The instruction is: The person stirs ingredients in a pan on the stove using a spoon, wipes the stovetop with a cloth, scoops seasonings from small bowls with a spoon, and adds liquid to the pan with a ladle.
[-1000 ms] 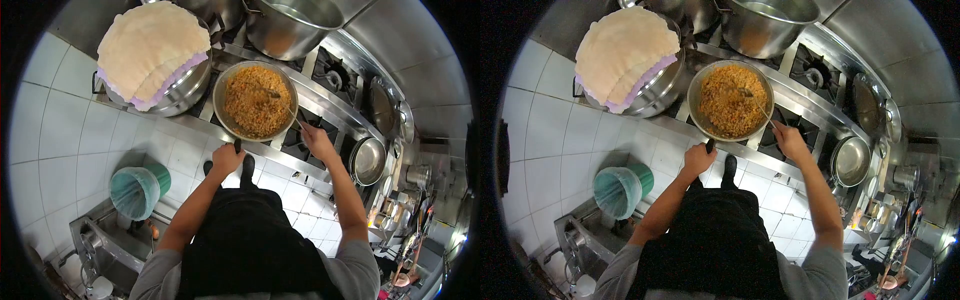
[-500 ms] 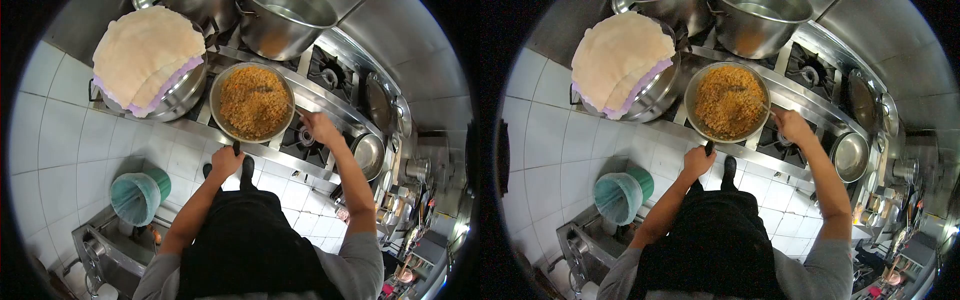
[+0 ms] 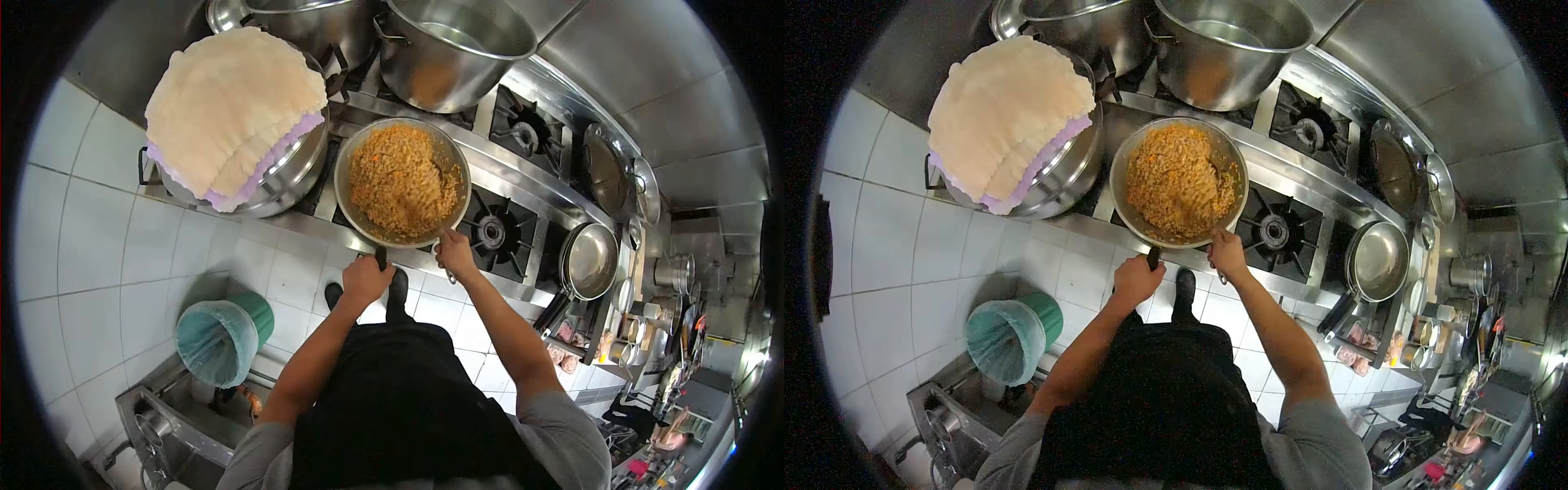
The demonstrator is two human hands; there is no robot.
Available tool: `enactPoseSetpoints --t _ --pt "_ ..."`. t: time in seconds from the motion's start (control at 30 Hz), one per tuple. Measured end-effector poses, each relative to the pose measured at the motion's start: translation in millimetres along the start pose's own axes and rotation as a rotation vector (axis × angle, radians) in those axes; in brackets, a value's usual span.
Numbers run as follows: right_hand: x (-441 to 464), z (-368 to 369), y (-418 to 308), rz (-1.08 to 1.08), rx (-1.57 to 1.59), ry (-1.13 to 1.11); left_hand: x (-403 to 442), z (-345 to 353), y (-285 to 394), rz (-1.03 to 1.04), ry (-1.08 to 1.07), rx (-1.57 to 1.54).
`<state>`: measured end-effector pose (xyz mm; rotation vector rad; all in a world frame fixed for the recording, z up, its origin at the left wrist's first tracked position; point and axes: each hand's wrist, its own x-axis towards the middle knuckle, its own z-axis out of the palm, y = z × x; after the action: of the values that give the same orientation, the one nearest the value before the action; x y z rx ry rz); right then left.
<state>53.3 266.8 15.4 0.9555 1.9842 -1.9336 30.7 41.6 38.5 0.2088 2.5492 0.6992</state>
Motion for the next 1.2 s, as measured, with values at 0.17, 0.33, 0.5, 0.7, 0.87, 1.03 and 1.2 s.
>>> enactPoseSetpoints --t 0.17,0.33,0.5,0.7,0.87,1.03,1.2 --pt "-35.0 -25.8 -19.4 -0.32 -0.475 0.076 2.7 2.2 -2.4 0.011 -0.006 -0.023" --pt "11.4 -68.2 -86.1 -0.659 -0.833 0.142 1.5 4.7 -3.2 0.016 0.004 0.004" --pt "113.4 -48.5 -25.6 -0.663 -0.938 0.068 3.2 5.1 -4.8 0.016 -0.014 0.009" --pt "15.4 -45.1 -80.4 -0.597 -0.833 -0.121 1.5 5.5 -4.2 0.026 0.036 0.018" --pt "-31.5 -57.8 -77.9 -0.529 -0.899 -0.167 1.3 4.3 -4.2 0.008 -0.017 -0.01" --pt "13.5 -62.8 -54.9 -0.62 -1.161 -0.094 0.7 3.0 -2.2 0.018 0.0 -0.031" --pt "-21.3 -65.0 -83.2 -0.636 -0.999 -0.053 -0.1 4.3 -3.9 0.02 0.04 0.017"
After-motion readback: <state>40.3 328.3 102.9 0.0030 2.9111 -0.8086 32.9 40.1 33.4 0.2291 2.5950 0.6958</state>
